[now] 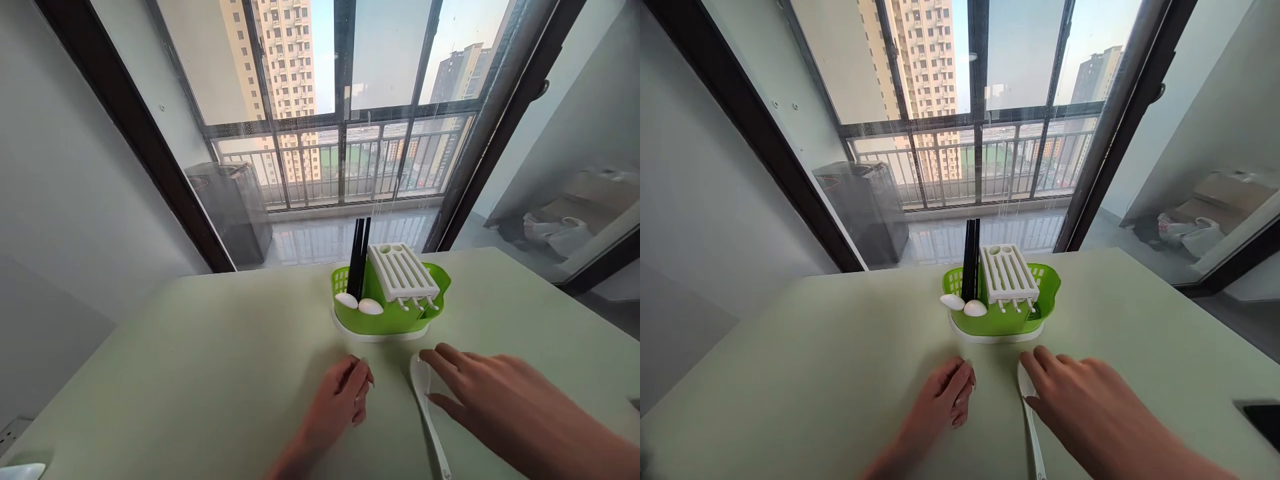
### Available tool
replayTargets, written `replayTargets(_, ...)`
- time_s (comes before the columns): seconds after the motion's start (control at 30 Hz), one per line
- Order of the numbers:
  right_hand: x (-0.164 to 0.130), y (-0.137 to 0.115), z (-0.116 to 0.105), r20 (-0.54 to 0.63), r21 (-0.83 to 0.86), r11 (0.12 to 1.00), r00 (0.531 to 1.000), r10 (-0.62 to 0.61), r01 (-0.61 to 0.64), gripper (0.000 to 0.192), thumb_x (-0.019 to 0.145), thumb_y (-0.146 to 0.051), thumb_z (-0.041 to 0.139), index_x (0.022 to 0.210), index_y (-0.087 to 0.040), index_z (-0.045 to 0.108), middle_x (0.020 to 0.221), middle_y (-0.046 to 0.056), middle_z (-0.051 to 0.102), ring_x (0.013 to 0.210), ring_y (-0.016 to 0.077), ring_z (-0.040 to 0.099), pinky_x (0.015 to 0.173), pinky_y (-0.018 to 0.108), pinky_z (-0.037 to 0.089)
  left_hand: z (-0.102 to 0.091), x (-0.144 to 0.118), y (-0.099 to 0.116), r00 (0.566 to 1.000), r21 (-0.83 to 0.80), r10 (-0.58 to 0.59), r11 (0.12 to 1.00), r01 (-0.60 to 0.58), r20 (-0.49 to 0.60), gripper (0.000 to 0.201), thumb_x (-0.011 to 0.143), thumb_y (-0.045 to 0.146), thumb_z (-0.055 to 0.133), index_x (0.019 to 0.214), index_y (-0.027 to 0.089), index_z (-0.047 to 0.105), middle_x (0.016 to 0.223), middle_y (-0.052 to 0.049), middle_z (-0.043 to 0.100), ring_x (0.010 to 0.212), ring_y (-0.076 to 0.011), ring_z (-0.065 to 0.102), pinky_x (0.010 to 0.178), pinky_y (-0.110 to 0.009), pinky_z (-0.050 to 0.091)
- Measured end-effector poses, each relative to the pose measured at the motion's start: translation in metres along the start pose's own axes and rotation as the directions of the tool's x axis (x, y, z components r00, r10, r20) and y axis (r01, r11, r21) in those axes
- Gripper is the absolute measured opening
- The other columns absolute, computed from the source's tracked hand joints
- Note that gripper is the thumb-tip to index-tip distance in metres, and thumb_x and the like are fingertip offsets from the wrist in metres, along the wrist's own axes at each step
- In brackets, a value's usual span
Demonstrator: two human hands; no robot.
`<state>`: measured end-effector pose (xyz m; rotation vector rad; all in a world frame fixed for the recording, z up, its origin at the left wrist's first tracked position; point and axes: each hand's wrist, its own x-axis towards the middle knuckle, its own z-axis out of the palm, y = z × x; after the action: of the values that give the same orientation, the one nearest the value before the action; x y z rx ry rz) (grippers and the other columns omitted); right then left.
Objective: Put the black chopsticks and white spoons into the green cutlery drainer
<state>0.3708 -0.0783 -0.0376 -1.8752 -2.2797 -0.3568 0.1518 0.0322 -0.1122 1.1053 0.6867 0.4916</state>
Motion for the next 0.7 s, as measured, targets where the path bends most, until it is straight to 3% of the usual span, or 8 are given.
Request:
replayTargets(0.1, -0.003, -0.007, 0.030, 0.201, -0.075, 0.992, 0.973, 0.111, -0.098, 0.042, 0.083, -0.025, 0.074, 0.124, -0.022, 0.062, 0.116, 0.010, 0.075, 0.066, 0.0272, 0.076, 0.047, 0.035, 0.039, 0.001, 0.000, 0.002, 1.000, 0.019, 0.011, 1.000, -0.011, 0.001, 0.059, 0.084, 0.077, 0.065, 0.077, 0.020, 0.054, 0.056, 0.011, 0.034, 0.041, -0.0046, 0.027, 0.040, -0.022, 0.031)
replayTargets(0.17, 0.004, -0.014, 0.039, 0.298, -0.075, 0.978, 0.931, 0.209, -0.196, 0.049, 0.090, -0.028, 0.069, 0.136, -0.021, 0.056, 0.122, 0.013, 0.072, 0.070, 0.0294, 0.077, 0.048, 0.034, 0.036, 0.002, -0.001, 0.003, 1.000, 0.030, 0.012, 0.999, -0.012, 0.001, 0.059, 0.083, 0.077, 0.065, 0.077, 0.020, 0.054, 0.056, 0.011, 0.034, 0.042, -0.0048, 0.027, 0.041, -0.022, 0.032)
replayTargets(0.23, 0.013, -0.020, 0.042, 0.391, -0.050, 0.964, 0.883, 0.259, -0.260, 0.037, 0.096, -0.029, 0.060, 0.133, -0.022, 0.057, 0.118, 0.012, 0.073, 0.072, 0.0311, 0.078, 0.049, 0.033, 0.030, 0.003, -0.001, 0.004, 1.000, 0.044, 0.016, 0.999, -0.016, 0.002, 0.059, 0.083, 0.077, 0.065, 0.077, 0.020, 0.055, 0.056, 0.011, 0.034, 0.043, -0.0051, 0.028, 0.042, -0.022, 0.033)
replayTargets(0.3, 0.021, -0.027, 0.045, 0.465, -0.030, 0.960, 0.847, 0.259, -0.277, 0.022, 0.099, -0.023, 0.050, 0.118, -0.022, 0.062, 0.107, 0.010, 0.073, 0.073, 0.0321, 0.078, 0.050, 0.032, 0.025, 0.003, -0.002, 0.003, 1.000, 0.060, 0.016, 0.998, -0.016, 0.003, 0.059, 0.083, 0.077, 0.065, 0.078, 0.019, 0.056, 0.057, 0.011, 0.035, 0.043, -0.0053, 0.029, 0.042, -0.022, 0.033)
replayTargets(0.37, 0.024, -0.036, 0.049, 0.504, -0.009, 0.965, 0.832, 0.229, -0.261, 0.024, 0.098, -0.014, 0.043, 0.108, -0.022, 0.064, 0.102, 0.009, 0.073, 0.075, 0.0322, 0.078, 0.050, 0.032, 0.023, 0.002, -0.003, 0.001, 1.000, 0.067, 0.012, 0.998, -0.012, 0.008, 0.058, 0.084, 0.076, 0.065, 0.079, 0.019, 0.056, 0.058, 0.010, 0.035, 0.044, -0.0055, 0.028, 0.043, -0.022, 0.033)
replayTargets(0.53, 0.024, -0.060, 0.056, 0.518, 0.210, 0.939, 0.846, 0.130, -0.273, 0.026, 0.099, -0.016, 0.044, 0.114, -0.024, 0.064, 0.102, 0.008, 0.076, 0.079, 0.0301, 0.077, 0.057, 0.031, 0.035, 0.000, -0.001, -0.005, 0.999, 0.043, 0.032, 0.999, -0.032, 0.001, 0.055, 0.088, 0.073, 0.062, 0.075, 0.021, 0.053, 0.057, 0.010, 0.035, 0.044, -0.0060, 0.028, 0.042, -0.022, 0.032)
replayTargets(0.7, 0.032, -0.064, 0.031, 0.331, 0.636, 0.738, 0.944, 0.000, -0.223, 0.020, 0.104, -0.034, 0.049, 0.107, -0.028, 0.068, 0.097, 0.003, 0.076, 0.081, 0.0213, 0.072, 0.069, 0.028, 0.050, 0.001, 0.004, -0.005, 0.991, -0.118, 0.051, 0.991, -0.065, -0.124, 0.058, 0.080, 0.073, 0.072, 0.070, 0.022, 0.046, 0.057, 0.010, 0.037, 0.045, -0.0052, 0.027, 0.042, -0.022, 0.027)
